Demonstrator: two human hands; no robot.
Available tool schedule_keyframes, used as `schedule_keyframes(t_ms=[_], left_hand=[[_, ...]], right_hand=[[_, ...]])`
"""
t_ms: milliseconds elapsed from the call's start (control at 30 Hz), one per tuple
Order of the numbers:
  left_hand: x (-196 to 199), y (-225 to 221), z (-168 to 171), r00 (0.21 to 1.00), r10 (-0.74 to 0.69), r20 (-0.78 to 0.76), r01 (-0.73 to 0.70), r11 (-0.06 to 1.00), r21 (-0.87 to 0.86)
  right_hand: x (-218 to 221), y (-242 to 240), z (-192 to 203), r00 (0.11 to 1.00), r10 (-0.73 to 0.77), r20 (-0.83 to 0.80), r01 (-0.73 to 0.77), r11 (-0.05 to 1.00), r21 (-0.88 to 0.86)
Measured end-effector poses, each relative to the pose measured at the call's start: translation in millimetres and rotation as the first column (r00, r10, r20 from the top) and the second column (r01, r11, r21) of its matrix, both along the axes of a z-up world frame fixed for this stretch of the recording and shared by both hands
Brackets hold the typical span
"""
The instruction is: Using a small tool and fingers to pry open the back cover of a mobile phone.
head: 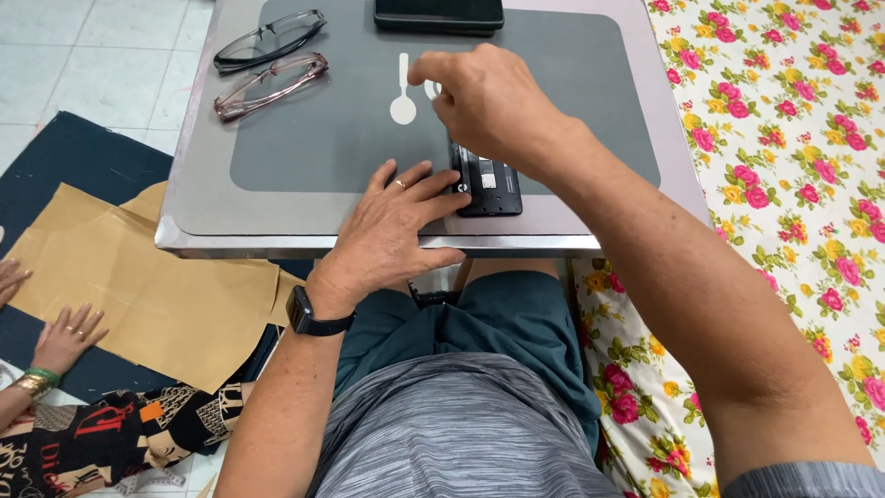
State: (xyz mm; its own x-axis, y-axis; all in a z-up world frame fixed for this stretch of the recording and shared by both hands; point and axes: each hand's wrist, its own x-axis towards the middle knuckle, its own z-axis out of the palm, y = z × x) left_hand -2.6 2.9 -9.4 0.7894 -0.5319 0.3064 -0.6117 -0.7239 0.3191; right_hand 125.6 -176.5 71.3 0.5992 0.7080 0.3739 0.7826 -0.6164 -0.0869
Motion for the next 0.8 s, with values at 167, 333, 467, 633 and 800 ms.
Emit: schedule_keyframes(t_ms=[167, 333, 467, 633, 800], left_hand=[[1, -1, 3, 1.000, 0.002, -0.028, -0.002, 1.000, -0.012], [-1, -1, 2, 1.000, -0.001, -0.017, 0.001, 1.000, -0.017], [-1, 1, 1, 0.999, -0.024, 0.043, 0.025, 1.000, -0.019], [-3, -1, 2, 0.998, -0.039, 0.051, 0.039, 0.999, -0.005], [-10, 3, 11, 0.998, -0.059, -0.026, 0.061, 0.993, 0.099]], right_hand=[[-7, 1, 15, 0.999, 0.010, -0.035, -0.010, 1.000, -0.009], [10, -9, -1, 0.999, -0.010, 0.043, 0.010, 1.000, 0.005], [12, -12, 7, 0.990, -0.078, 0.116, 0.086, 0.994, -0.066], [6, -20, 16, 0.999, 0.033, 0.026, -0.031, 0.996, -0.083], [20, -23, 0, 0.973, 0.059, 0.224, -0.055, 0.998, -0.024]])
